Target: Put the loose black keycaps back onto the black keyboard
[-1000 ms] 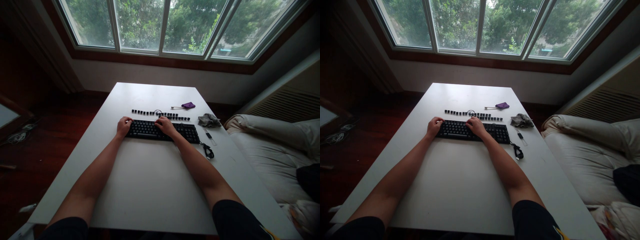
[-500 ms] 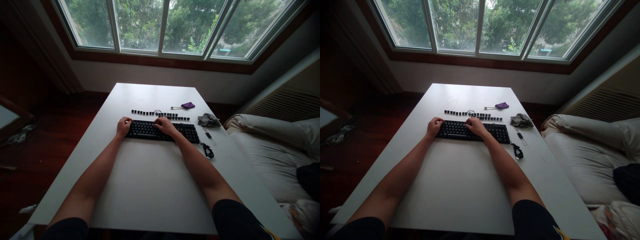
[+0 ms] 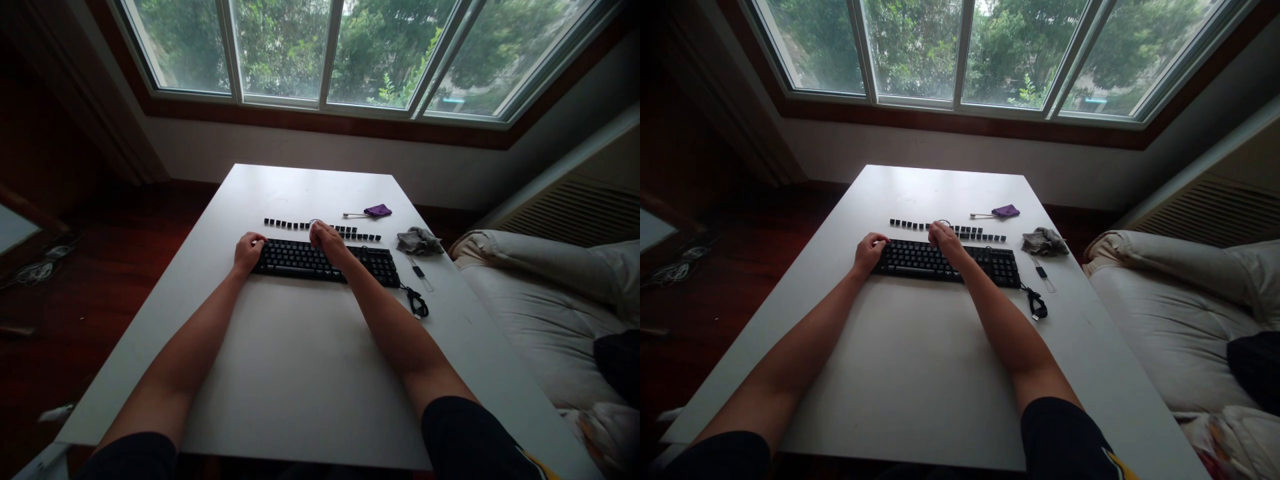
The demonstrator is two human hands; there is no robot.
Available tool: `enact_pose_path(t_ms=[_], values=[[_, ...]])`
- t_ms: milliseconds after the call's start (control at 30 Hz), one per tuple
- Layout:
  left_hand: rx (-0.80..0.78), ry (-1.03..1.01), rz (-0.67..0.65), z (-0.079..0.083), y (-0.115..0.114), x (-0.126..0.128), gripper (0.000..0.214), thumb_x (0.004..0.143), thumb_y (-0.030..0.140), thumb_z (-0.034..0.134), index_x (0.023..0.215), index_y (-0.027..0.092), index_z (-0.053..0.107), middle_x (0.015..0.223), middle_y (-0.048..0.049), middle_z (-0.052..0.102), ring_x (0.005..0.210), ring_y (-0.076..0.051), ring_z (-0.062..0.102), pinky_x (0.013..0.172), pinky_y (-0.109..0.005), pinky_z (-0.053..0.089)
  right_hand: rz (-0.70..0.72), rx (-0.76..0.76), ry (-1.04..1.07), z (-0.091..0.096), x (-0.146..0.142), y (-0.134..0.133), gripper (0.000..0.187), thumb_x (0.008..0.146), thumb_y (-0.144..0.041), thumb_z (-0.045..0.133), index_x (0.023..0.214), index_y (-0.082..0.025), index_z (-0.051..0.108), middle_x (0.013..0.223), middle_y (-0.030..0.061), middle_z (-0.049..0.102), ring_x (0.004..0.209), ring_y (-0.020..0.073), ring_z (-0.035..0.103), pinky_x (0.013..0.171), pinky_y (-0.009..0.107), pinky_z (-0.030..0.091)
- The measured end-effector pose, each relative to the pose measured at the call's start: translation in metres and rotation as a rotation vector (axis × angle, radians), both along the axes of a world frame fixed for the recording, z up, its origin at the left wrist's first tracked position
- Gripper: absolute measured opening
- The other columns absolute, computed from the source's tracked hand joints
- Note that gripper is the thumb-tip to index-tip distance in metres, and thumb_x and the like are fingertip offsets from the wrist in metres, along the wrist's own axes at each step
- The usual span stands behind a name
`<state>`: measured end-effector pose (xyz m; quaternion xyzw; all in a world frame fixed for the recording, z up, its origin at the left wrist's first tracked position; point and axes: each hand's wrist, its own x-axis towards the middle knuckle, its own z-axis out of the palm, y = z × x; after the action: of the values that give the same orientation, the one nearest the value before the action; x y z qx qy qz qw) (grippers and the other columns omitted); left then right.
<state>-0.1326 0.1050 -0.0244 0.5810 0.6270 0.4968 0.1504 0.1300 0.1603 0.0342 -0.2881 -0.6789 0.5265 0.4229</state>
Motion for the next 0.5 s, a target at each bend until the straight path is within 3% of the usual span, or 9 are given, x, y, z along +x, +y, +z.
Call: enact_pose_path(t_ms=[133,233,400,500], values=[[-0.003,-0.003,-0.002,-0.001,0.001,-0.001,0.018,0.085,0.023,0.054,0.084,0.022,0.072,0.100,-0.0046,0.071,0.099,-0.021,0.065,0.083,-0.031,0.054,0.016,0.036,-0.201,-0.028,-0.001,0.010,0.045,0.093,-0.060,0.048,0.067,-0.023,0.045,0.061,-0.0030,0.048,0.059,0.0133,0.042,0.062,0.028,0.037],[-0.007,-0.003,-0.001,0.000,0.000,0.000,0.018,0.084,0.023,0.054,0.084,0.022,0.072,0.101,-0.0045,0.071,0.099,-0.021,0.065,0.084,-0.032,0.054,-0.030,0.104,-0.256,-0.031,0.010,0.020,0.043,0.094,-0.057,0.046,0.069,-0.023,0.047,0.064,-0.0021,0.051,0.062,0.0142,0.045,0.066,0.029,0.039],[0.002,-0.009,-0.010,0.000,0.000,0.000,0.018,0.084,0.023,0.055,0.084,0.022,0.072,0.100,-0.0040,0.071,0.097,-0.021,0.065,0.083,-0.031,0.054,-0.434,0.324,-0.507,-0.028,0.045,0.042,0.028,0.093,-0.045,0.052,0.078,-0.022,0.058,0.072,0.0015,0.058,0.071,0.0188,0.051,0.071,0.032,0.039],[0.006,-0.005,-0.006,0.000,0.000,-0.002,0.018,0.084,0.023,0.055,0.084,0.022,0.073,0.100,-0.0035,0.072,0.098,-0.021,0.065,0.084,-0.031,0.054,-0.474,0.443,-0.658,-0.033,0.061,0.051,0.016,0.090,-0.035,0.057,0.085,-0.021,0.064,0.084,0.0060,0.063,0.083,0.0227,0.054,0.080,0.035,0.042]])
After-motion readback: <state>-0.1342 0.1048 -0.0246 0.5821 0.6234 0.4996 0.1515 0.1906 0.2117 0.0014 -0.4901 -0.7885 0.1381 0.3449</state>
